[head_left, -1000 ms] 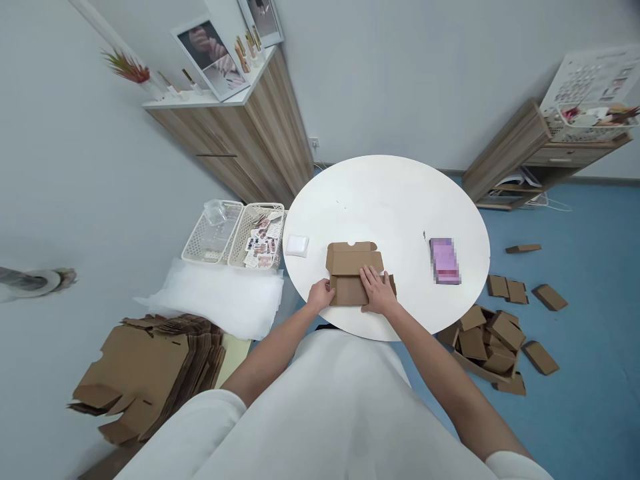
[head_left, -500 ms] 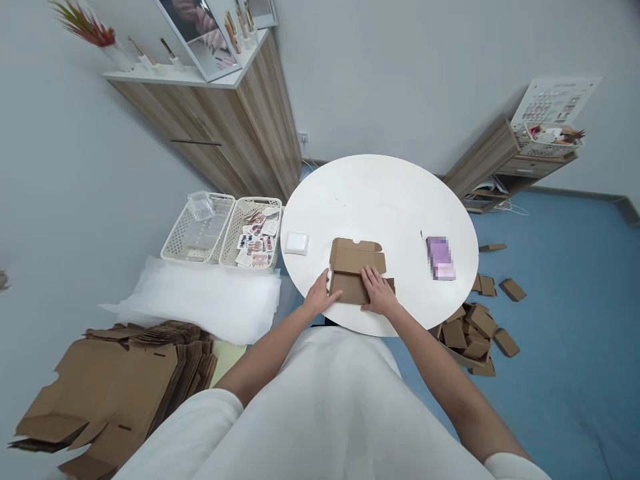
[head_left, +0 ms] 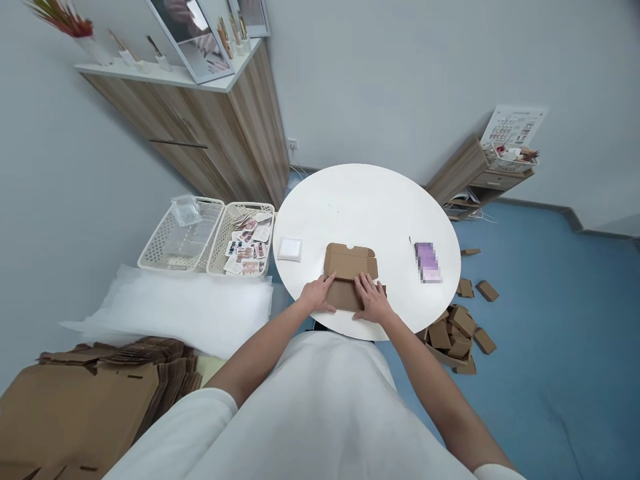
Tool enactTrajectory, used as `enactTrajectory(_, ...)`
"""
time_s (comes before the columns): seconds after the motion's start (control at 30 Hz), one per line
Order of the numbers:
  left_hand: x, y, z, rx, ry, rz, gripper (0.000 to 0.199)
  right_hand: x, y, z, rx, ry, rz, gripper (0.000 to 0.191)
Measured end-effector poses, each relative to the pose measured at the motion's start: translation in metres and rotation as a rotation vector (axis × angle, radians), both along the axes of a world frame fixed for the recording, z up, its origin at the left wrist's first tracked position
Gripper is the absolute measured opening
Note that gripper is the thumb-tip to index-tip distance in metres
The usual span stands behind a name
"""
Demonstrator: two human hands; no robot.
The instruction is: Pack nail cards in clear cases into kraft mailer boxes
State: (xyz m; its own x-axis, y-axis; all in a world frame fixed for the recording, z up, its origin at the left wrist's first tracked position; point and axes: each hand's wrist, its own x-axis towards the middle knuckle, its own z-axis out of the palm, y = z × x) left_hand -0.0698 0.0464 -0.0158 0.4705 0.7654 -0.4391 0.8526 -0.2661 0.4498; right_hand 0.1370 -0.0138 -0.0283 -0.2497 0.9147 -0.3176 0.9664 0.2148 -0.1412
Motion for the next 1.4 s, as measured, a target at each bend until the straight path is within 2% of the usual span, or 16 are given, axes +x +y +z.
enactTrajectory(0.07,-0.001,0.0,0.0,0.0,0.002,-0.013,0.112,0.007,-0.012,-0.001,0.052,0.029,-0.119,0.104)
enactTrajectory(0.2,-0.003,-0.002,-0.002,0.01,-0.012,-0.021,0.112,0.024,-0.042,-0.011,0.104,0.208,-0.603,0.085)
enactTrajectory(0.27,-0.003,-0.003,-0.003,0.004,-0.04,-0.011,0.11,0.03,-0.05,-0.015,0.058,0.366,-0.767,0.079)
enactTrajectory(0.43,-0.004,-0.007,-0.005,-0.006,-0.057,0.002,0.109,0.025,-0.041,-0.011,-0.091,0.646,-0.96,0.073)
enactTrajectory(0.5,-0.003,-0.008,-0.006,-0.012,-0.064,0.016,0.11,0.018,-0.035,-0.006,-0.093,0.73,-0.975,0.068)
enactTrajectory(0.6,-0.002,-0.01,-0.008,-0.027,-0.069,0.051,0.11,0.011,-0.03,-0.001,-0.087,0.809,-0.916,0.063)
enactTrajectory(0.7,-0.001,-0.013,-0.009,-0.037,-0.063,0.066,0.11,0.007,-0.028,-0.002,-0.091,0.825,-0.847,0.059)
enactTrajectory(0.77,0.0,-0.014,-0.009,-0.038,-0.061,0.062,0.11,0.006,-0.025,-0.005,-0.089,0.81,-0.847,0.052)
enactTrajectory(0.93,0.0,-0.016,-0.01,-0.045,-0.082,0.067,0.11,0.007,-0.014,-0.012,-0.1,0.572,-0.881,0.032)
enactTrajectory(1.1,0.0,-0.017,-0.012,-0.058,-0.102,0.065,0.111,0.005,-0.009,-0.014,-0.081,0.352,-0.817,0.024)
enactTrajectory(1.23,0.002,-0.017,-0.013,-0.054,-0.129,0.064,0.111,0.004,-0.009,-0.015,-0.05,0.271,-0.783,0.023)
enactTrajectory(1.4,0.003,-0.023,-0.015,-0.051,-0.162,0.083,0.107,0.004,-0.009,-0.013,-0.077,0.275,-0.799,0.024)
